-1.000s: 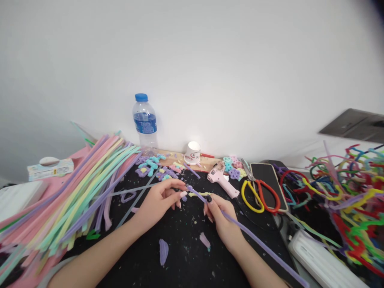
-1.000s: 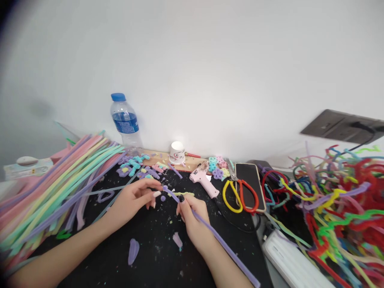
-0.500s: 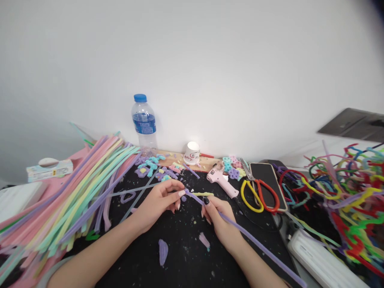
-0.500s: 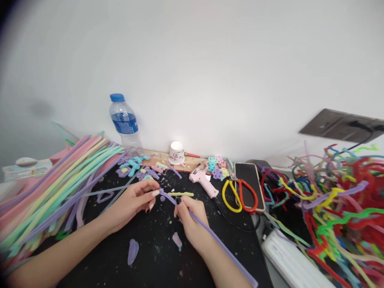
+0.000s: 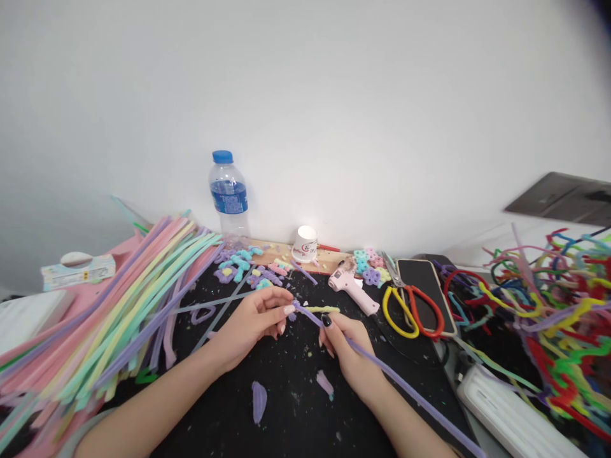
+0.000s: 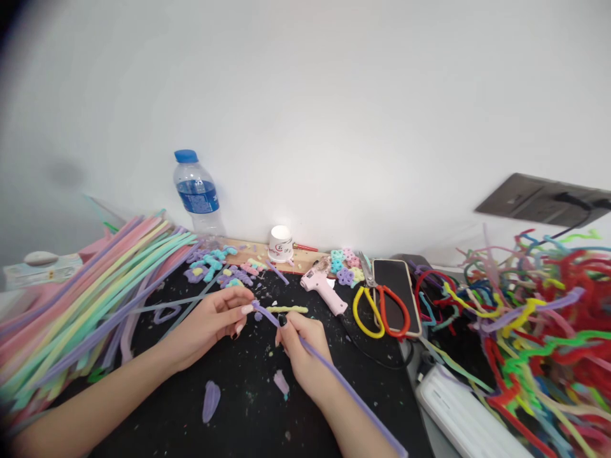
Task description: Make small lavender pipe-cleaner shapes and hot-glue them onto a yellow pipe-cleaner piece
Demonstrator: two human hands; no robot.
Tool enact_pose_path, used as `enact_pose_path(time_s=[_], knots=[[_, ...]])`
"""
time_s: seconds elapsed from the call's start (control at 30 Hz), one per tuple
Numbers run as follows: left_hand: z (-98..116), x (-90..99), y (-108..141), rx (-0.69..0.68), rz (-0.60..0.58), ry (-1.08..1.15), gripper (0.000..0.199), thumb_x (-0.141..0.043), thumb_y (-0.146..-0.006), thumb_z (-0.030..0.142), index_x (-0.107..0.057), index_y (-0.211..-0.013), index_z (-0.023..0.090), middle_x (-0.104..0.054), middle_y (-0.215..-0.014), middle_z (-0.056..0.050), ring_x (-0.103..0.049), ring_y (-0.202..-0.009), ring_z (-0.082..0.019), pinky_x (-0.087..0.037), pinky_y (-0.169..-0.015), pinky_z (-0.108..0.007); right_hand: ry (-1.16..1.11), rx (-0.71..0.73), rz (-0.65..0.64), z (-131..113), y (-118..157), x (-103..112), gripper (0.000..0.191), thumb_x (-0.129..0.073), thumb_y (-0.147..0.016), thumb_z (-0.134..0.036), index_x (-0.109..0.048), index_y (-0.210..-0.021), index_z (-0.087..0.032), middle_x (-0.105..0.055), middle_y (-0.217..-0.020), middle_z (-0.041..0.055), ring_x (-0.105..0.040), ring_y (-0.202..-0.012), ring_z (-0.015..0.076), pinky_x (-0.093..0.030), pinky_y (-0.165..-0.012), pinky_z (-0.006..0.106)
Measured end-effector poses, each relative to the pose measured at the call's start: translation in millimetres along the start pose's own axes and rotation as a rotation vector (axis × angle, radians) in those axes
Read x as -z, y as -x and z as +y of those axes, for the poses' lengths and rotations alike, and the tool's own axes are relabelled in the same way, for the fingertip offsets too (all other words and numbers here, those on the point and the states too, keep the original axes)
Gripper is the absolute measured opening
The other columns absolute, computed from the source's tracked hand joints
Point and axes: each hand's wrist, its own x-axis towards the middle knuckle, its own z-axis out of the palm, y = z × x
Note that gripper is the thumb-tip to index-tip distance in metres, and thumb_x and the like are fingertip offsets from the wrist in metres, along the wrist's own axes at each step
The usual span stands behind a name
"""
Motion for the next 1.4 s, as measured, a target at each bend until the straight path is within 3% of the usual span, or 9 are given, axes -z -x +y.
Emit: enact_pose_path(time_s=[0.67,1.0,1.07,1.17,1.27,1.4], knots=[[1,-0.5,0,0.054,0.019,0.022,0.022,-0.068,-0.072,0.03,-0.057,-0.087,0.018,-0.052,-0.068,0.004,-0.047,-0.055,-0.006,-0.038,-0.051,-0.017,0.068,0.038,-0.008,3,1,2,0.036,-0.039,-0.09,-0.031,-0.049,-0.058,-0.018,-0.04,-0.05,-0.0042,-0.039,-0.05,0.0101,-0.028,-0.05,0.023],[-3,5.3,-4,-0.01,0.087,0.047,0.024,-0.067,-0.073,0.034,-0.057,-0.089,0.019,-0.047,-0.057,0.006,-0.043,-0.052,-0.007,-0.035,-0.051,-0.017,0.128,0.033,-0.026,12,-1,-3,0.013,-0.051,-0.077,-0.019,-0.05,-0.065,-0.018,-0.045,-0.056,-0.0047,-0.038,-0.05,0.0093,-0.029,-0.048,0.021],[-3,7.1,-5,-0.028,0.099,0.056,0.024,-0.068,-0.072,0.034,-0.058,-0.088,0.019,-0.046,-0.056,0.006,-0.042,-0.051,-0.007,-0.035,-0.05,-0.018,0.182,0.048,0.028,16,-3,0,0.005,-0.051,-0.077,-0.019,-0.055,-0.074,-0.018,-0.046,-0.058,-0.0045,-0.038,-0.049,0.0097,-0.03,-0.047,0.021],[-3,9.5,-6,-0.048,0.106,0.066,0.024,-0.068,-0.072,0.034,-0.058,-0.088,0.019,-0.046,-0.057,0.006,-0.041,-0.051,-0.007,-0.035,-0.05,-0.018,0.35,0.089,0.208,21,-9,11,0.011,-0.051,-0.078,-0.02,-0.056,-0.088,-0.018,-0.05,-0.065,-0.0018,-0.042,-0.052,0.0118,-0.034,-0.05,0.023],[-2,11.4,-7,-0.066,0.098,0.095,0.022,-0.068,-0.073,0.032,-0.057,-0.088,0.02,-0.046,-0.059,0.006,-0.041,-0.051,-0.006,-0.036,-0.05,-0.018,0.57,0.148,0.431,26,-15,27,0.019,-0.049,-0.078,-0.018,-0.054,-0.096,-0.018,-0.057,-0.084,0.0052,-0.052,-0.074,0.0188,-0.04,-0.068,0.03],[0,12.9,-5,-0.051,0.024,0.119,0.018,-0.067,-0.075,0.028,-0.057,-0.087,0.02,-0.046,-0.06,0.007,-0.043,-0.052,-0.005,-0.037,-0.051,-0.018,0.788,0.125,0.526,35,-20,44,0.03,-0.054,-0.074,-0.02,-0.052,-0.104,-0.018,-0.057,-0.104,0.0117,-0.05,-0.098,0.028,-0.038,-0.083,0.041]])
